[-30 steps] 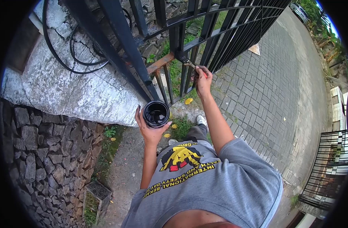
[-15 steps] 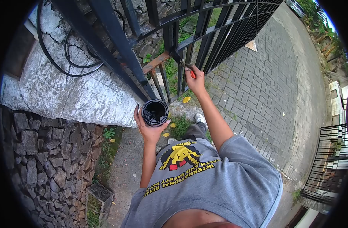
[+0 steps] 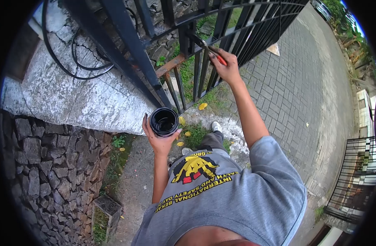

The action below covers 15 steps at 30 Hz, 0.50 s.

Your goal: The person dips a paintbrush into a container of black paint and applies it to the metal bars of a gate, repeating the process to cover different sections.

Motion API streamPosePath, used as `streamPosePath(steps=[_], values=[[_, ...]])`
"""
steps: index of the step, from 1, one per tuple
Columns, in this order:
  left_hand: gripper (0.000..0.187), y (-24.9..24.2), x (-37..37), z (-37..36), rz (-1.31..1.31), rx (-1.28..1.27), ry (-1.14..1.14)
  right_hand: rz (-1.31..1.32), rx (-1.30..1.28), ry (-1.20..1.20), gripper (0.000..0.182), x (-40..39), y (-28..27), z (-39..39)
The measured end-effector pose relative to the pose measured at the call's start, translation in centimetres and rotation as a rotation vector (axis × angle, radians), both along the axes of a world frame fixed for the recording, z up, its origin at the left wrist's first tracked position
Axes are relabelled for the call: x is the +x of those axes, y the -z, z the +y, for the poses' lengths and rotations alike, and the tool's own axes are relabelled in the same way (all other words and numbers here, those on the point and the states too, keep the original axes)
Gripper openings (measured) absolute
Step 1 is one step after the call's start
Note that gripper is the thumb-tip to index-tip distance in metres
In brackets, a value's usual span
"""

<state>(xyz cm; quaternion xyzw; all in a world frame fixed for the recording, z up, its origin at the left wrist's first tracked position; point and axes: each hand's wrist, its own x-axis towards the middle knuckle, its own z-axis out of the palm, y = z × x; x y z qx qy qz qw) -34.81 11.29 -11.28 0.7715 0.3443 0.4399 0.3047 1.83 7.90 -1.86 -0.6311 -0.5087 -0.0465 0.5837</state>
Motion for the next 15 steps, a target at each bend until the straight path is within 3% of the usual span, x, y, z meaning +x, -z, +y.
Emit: streamPosePath(steps=[3,6,10,12,15], values=[[0.118,-0.1,0.6,0.4,0.037,0.052,0.014,0.252,-0.189,-0.086,0.025,1.2,0.8,0.1],[0.119,-0.1,1.0,0.0,-0.029,-0.008,0.052,-0.070,-0.330,-0.011,0.026,2.1,2.5,-0.2],[0.121,0.1,1.7,-0.2,0.001,0.002,0.078,-0.059,0.022,-0.015,0.029,0.9,1.8,1.0],[0.122,-0.1,2.1,-0.2,0.086,0.055,0.063,-0.064,-0.182,-0.020,0.028,0.6,0.6,1.8],[0.122,0.5,2.9,-0.3,0.022,-0.064,0.097,-0.079,-0.500,-0.009,0.023,-0.3,-1.2,3.6]])
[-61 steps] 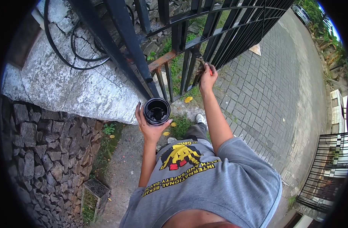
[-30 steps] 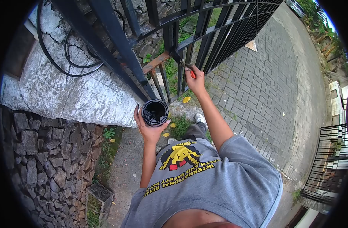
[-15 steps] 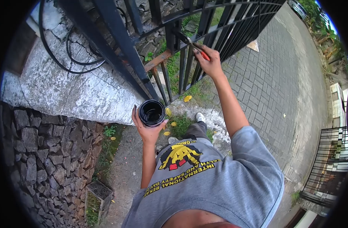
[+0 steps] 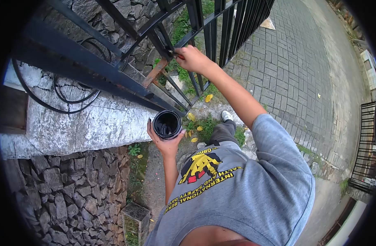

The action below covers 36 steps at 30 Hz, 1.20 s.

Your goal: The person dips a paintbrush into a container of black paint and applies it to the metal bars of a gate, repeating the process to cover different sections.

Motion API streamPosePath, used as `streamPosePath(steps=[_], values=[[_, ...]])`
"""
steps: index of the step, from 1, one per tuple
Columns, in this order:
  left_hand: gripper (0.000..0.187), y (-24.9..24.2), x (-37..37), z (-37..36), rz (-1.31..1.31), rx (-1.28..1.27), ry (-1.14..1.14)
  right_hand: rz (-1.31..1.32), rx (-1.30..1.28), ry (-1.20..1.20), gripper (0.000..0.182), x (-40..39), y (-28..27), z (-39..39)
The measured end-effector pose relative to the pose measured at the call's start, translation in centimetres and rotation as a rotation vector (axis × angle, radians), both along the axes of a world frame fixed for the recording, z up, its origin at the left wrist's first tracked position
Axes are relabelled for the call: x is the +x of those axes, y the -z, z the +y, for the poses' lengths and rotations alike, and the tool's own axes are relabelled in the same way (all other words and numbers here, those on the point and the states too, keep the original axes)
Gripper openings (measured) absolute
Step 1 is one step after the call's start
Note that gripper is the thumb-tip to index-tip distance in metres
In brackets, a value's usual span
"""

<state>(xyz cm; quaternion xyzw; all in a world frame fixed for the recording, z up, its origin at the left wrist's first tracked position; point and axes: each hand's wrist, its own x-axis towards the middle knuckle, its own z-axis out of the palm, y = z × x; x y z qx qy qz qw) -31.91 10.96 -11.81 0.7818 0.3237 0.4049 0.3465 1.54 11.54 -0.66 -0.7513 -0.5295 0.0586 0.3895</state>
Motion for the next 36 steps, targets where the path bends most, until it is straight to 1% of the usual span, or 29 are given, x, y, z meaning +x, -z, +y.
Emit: streamPosePath(steps=[2,3,4,7,8,9,11,12,15,16,19,20,23,24,25,27,29,30,33,34,36], values=[[0.122,-0.6,0.2,-0.3,0.059,0.066,-0.021,-0.054,0.001,-0.015,0.022,1.3,-0.4,1.6],[0.122,-0.9,0.4,-0.4,0.085,0.097,-0.036,-0.085,0.001,-0.028,0.022,1.4,-1.5,2.0],[0.122,-0.8,0.3,-0.4,0.066,0.084,-0.036,-0.032,0.016,-0.036,0.023,1.8,-2.5,1.9],[0.122,-0.3,0.0,-0.6,0.009,0.046,-0.037,-0.112,-0.080,-0.071,0.024,2.3,-1.8,2.5],[0.122,-0.3,-0.1,-0.5,-0.007,0.039,-0.039,-0.152,-0.129,-0.113,0.031,2.6,-2.6,2.2],[0.122,-0.3,0.0,-0.5,-0.027,0.031,-0.044,-0.139,-0.101,-0.137,0.031,2.9,-3.5,2.0],[0.123,-0.4,-0.3,-0.5,0.024,0.067,-0.087,-0.125,-0.122,-0.172,0.029,3.9,-5.5,1.7],[0.123,-0.5,-0.4,-0.5,0.050,0.084,-0.104,-0.147,-0.010,-0.143,0.028,4.8,-4.3,2.3],[0.118,-0.2,-0.4,-0.3,-0.007,-0.010,-0.113,-0.232,-0.019,-0.156,0.030,4.8,-2.9,3.1],[0.118,-0.4,-0.4,0.0,0.008,0.010,-0.112,-0.311,-0.019,-0.159,0.032,5.6,-2.7,3.6],[0.118,-0.3,-0.2,0.0,0.016,0.033,-0.114,0.068,-0.059,-0.097,0.030,4.6,-6.8,2.7],[0.118,0.0,-0.1,0.0,-0.003,0.022,-0.113,0.142,0.048,-0.083,0.029,4.9,-4.9,3.7],[0.118,-0.2,0.1,-0.2,-0.011,0.007,-0.107,-0.001,0.190,-0.071,0.028,3.5,-1.3,3.9],[0.118,-0.3,0.1,-0.2,-0.006,0.006,-0.109,-0.035,0.161,-0.078,0.027,2.8,-0.7,3.7],[0.119,-0.4,-0.1,-0.1,0.009,0.041,-0.104,-0.094,0.050,-0.049,0.026,2.5,-0.4,3.3],[0.121,-0.3,-0.5,-0.1,0.041,0.109,-0.097,-0.111,0.060,-0.029,0.024,2.4,-0.9,2.8],[0.121,-0.1,-0.7,-0.2,0.010,0.088,-0.108,-0.103,0.012,-0.092,0.023,3.3,-2.6,2.8],[0.121,0.1,-0.9,-0.2,-0.003,0.077,-0.110,-0.122,0.027,-0.093,0.024,3.1,-3.8,2.6],[0.119,0.4,-1.2,-0.2,-0.010,0.052,-0.135,-0.235,-0.033,-0.147,0.027,3.1,-2.9,3.8],[0.119,0.4,-1.4,-0.2,0.003,0.064,-0.133,-0.198,-0.177,-0.143,0.031,3.4,-2.9,4.0],[0.119,0.1,-1.5,-0.1,0.020,0.089,-0.138,-0.157,-0.110,-0.145,0.034,4.6,-4.7,3.6]])
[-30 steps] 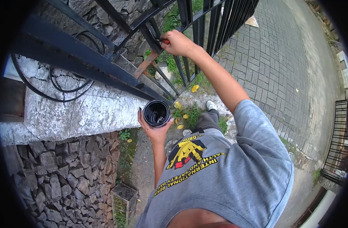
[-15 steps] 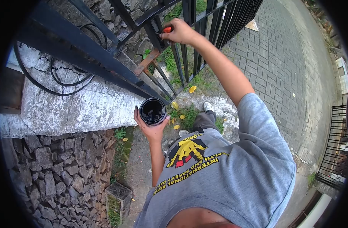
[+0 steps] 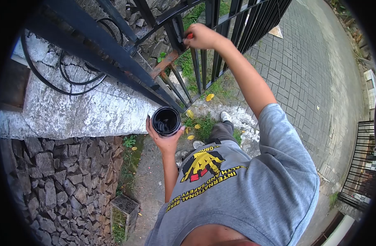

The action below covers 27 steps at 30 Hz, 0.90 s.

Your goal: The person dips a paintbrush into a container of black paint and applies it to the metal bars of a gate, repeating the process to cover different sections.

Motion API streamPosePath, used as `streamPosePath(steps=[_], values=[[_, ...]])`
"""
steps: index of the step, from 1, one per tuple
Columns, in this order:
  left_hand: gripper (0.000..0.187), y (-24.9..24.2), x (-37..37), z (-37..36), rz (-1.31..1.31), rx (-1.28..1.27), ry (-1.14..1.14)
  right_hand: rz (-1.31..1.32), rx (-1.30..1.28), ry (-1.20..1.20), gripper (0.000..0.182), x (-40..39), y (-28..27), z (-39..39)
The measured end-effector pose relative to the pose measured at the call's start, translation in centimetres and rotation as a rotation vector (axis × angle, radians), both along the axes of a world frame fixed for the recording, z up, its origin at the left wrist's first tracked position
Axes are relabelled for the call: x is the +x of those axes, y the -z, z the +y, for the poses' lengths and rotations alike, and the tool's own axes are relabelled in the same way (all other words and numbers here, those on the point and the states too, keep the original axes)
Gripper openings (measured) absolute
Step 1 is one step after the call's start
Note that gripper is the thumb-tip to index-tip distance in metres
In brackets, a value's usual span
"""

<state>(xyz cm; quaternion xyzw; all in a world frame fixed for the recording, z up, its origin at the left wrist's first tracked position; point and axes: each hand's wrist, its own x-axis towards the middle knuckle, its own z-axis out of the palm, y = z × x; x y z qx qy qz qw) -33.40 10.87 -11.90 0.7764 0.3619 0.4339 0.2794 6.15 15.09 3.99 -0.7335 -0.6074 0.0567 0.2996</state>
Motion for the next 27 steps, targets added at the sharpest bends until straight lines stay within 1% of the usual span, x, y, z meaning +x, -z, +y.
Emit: streamPosePath(steps=[1,2,4,5,8,11,12,15,16,19,20,23,24,25,27], values=[[0.119,-0.2,-0.1,-0.1,0.005,-0.004,-0.007,0.025,0.031,-0.005,0.035,0.6,-0.4,-0.2],[0.119,-0.4,-0.1,-0.1,0.007,-0.009,-0.015,0.028,0.085,0.043,0.037,1.1,-0.2,-0.2],[0.119,-0.5,0.0,-0.3,0.001,-0.018,-0.016,-0.033,0.153,0.057,0.038,1.8,2.4,0.3],[0.118,-0.4,-0.1,-0.3,-0.007,-0.021,-0.008,-0.062,0.187,0.068,0.038,1.5,2.5,-0.1],[0.117,0.0,0.2,0.2,-0.065,-0.037,0.021,0.087,0.080,0.061,0.038,2.5,0.5,-1.3],[0.116,0.1,0.4,-0.2,-0.066,-0.038,0.026,0.162,-0.016,0.009,0.036,1.0,1.7,-1.3],[0.116,-0.2,0.5,-0.2,-0.057,-0.028,0.024,-0.077,0.271,0.053,0.034,0.9,3.0,-1.4],[0.118,-0.5,0.5,-0.3,-0.012,0.003,0.035,0.087,0.149,-0.018,0.033,2.5,2.3,-1.3],[0.118,-0.5,0.5,-0.4,-0.018,-0.004,0.036,0.042,0.174,-0.018,0.031,2.5,4.0,-0.7],[0.119,-0.4,0.5,-0.5,-0.017,0.007,0.043,0.036,0.099,-0.023,0.031,2.9,2.8,-0.9],[0.119,-0.4,0.2,-0.5,-0.005,0.028,0.041,0.058,0.065,0.045,0.031,2.1,1.7,-1.4],[0.119,-0.3,0.1,-1.0,-0.006,0.021,0.025,-0.026,0.089,0.046,0.029,0.0,3.1,-1.4],[0.119,-0.4,0.0,-1.0,-0.012,0.012,0.023,-0.041,0.030,0.033,0.029,0.4,2.1,-1.7],[0.119,-0.4,0.0,-0.9,-0.005,0.027,0.020,0.032,0.010,0.015,0.034,1.4,1.6,-1.6],[0.120,-0.4,-0.4,-0.9,0.011,0.054,0.015,0.132,0.008,-0.003,0.032,0.9,1.7,-1.7]])
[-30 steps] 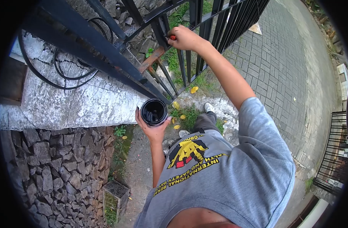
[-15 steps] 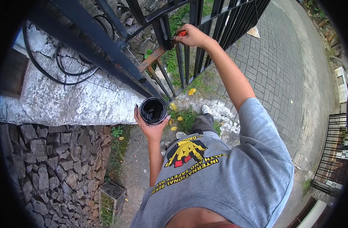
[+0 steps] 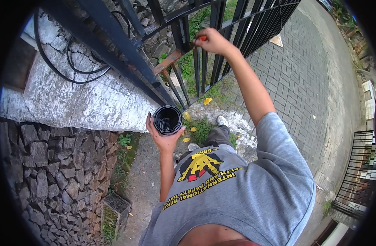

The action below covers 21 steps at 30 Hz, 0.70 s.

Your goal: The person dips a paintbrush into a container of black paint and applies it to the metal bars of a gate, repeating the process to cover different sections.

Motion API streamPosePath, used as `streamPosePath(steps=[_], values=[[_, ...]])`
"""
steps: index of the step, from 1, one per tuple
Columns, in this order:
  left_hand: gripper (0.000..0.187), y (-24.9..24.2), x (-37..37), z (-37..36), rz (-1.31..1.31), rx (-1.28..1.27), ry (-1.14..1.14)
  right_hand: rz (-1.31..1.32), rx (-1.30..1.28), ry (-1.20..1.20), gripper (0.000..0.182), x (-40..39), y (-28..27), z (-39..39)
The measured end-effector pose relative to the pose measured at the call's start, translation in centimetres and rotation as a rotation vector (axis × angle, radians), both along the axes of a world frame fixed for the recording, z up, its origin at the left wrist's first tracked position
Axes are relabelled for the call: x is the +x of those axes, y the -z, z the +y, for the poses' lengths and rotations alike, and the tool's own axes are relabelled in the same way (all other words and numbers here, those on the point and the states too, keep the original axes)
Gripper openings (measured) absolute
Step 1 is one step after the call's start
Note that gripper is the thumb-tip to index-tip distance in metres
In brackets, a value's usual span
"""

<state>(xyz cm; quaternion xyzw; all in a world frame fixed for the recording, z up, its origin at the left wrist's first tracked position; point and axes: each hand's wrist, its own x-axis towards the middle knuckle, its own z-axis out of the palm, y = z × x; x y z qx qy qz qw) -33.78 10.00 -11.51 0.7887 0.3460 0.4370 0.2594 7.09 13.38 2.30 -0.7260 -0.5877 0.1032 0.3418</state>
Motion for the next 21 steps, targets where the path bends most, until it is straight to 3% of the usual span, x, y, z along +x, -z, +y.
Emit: streamPosePath(steps=[6,7,8,13,16,19,21], values=[[0.120,-0.5,-0.4,-0.3,-0.055,-0.040,-0.009,-0.188,0.229,0.090,0.027,-1.6,-0.7,-3.6],[0.121,-0.5,-0.5,-0.3,-0.078,-0.057,-0.009,-0.088,0.223,0.082,0.027,-2.5,-1.0,-4.4],[0.121,-0.3,-0.7,-0.3,-0.073,-0.045,-0.016,-0.093,0.349,0.053,0.026,-3.0,0.3,-4.5],[0.119,-0.4,-1.0,-0.2,-0.085,-0.060,-0.023,0.031,0.457,0.276,0.020,-7.8,5.8,-5.0],[0.117,-0.6,-1.2,-0.1,-0.066,-0.056,-0.029,0.048,0.573,0.226,0.018,-10.7,10.4,-4.3],[0.117,-0.7,-1.3,-0.1,-0.116,-0.107,-0.007,0.281,0.476,0.456,0.019,-10.7,12.3,-5.0],[0.118,-0.8,-1.7,0.0,-0.085,-0.079,-0.022,0.597,0.662,0.555,0.019,-11.8,10.8,-4.9]])
